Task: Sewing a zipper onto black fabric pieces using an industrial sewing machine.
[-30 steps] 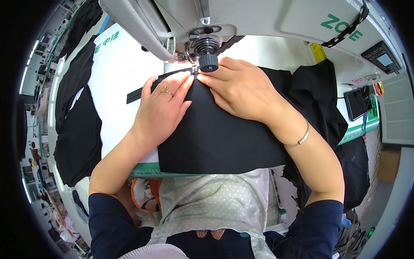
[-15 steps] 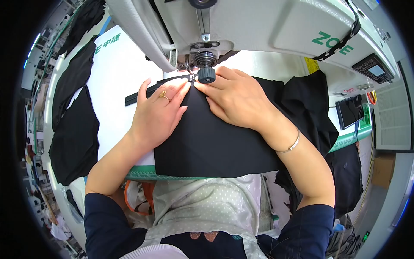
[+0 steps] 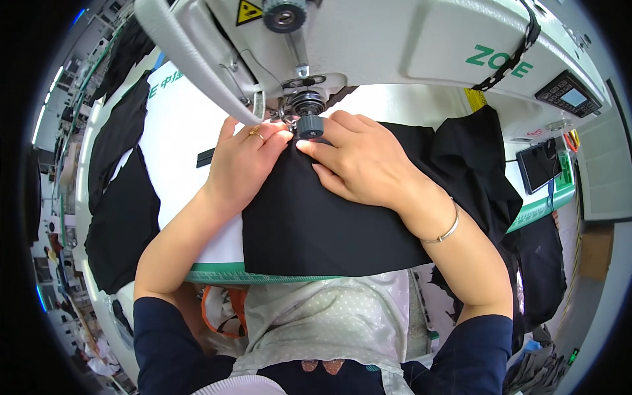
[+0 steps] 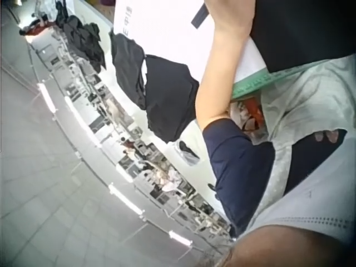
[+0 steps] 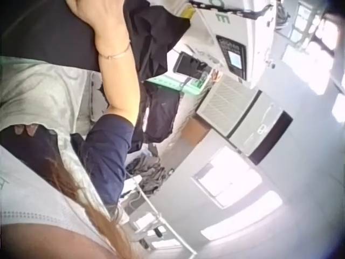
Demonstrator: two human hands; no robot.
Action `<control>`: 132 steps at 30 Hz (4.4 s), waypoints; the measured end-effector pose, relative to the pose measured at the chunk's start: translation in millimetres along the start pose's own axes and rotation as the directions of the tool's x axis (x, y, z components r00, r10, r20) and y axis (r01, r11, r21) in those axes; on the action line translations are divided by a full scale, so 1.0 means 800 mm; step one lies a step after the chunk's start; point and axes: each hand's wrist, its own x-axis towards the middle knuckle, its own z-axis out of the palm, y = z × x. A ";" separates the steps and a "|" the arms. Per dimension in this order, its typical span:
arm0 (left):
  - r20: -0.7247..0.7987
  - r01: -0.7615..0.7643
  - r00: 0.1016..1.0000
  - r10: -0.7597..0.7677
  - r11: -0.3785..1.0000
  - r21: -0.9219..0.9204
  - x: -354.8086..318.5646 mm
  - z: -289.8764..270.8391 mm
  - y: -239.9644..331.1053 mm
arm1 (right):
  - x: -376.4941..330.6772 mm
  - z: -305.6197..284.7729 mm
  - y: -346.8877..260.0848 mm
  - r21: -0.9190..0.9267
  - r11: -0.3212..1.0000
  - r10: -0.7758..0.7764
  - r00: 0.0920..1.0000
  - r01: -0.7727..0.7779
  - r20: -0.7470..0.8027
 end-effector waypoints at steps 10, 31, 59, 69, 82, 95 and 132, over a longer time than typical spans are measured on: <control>0.154 0.465 0.868 -0.473 0.663 -0.587 0.003 0.022 -0.018 | -0.002 0.000 -0.002 0.013 1.000 -0.023 0.999 0.023 0.027; 0.111 0.124 0.988 -0.110 0.983 -0.137 -0.010 -0.012 0.000 | 0.000 0.004 0.002 0.054 0.998 0.026 1.000 -0.026 0.002; 0.060 0.067 0.996 -0.066 0.998 -0.018 -0.010 -0.007 0.004 | 0.006 0.004 0.015 0.045 0.999 0.029 0.999 -0.029 0.014; 0.038 0.050 0.998 -0.050 0.999 -0.010 -0.011 -0.006 0.004 | 0.007 0.002 0.012 0.069 0.997 0.046 0.999 -0.047 0.018; 0.008 0.045 0.999 -0.045 0.999 0.007 -0.011 -0.002 0.003 | 0.007 0.001 0.011 0.045 0.996 0.070 0.992 -0.076 0.109; 0.024 0.051 0.998 -0.052 0.999 0.019 -0.009 -0.006 0.004 | 0.008 -0.005 0.007 0.061 0.993 0.091 0.990 -0.098 0.111; 0.555 0.508 0.713 -0.427 0.861 0.010 -0.075 -0.097 0.065 | -0.073 -0.044 -0.154 0.042 0.934 0.327 0.899 -0.354 0.290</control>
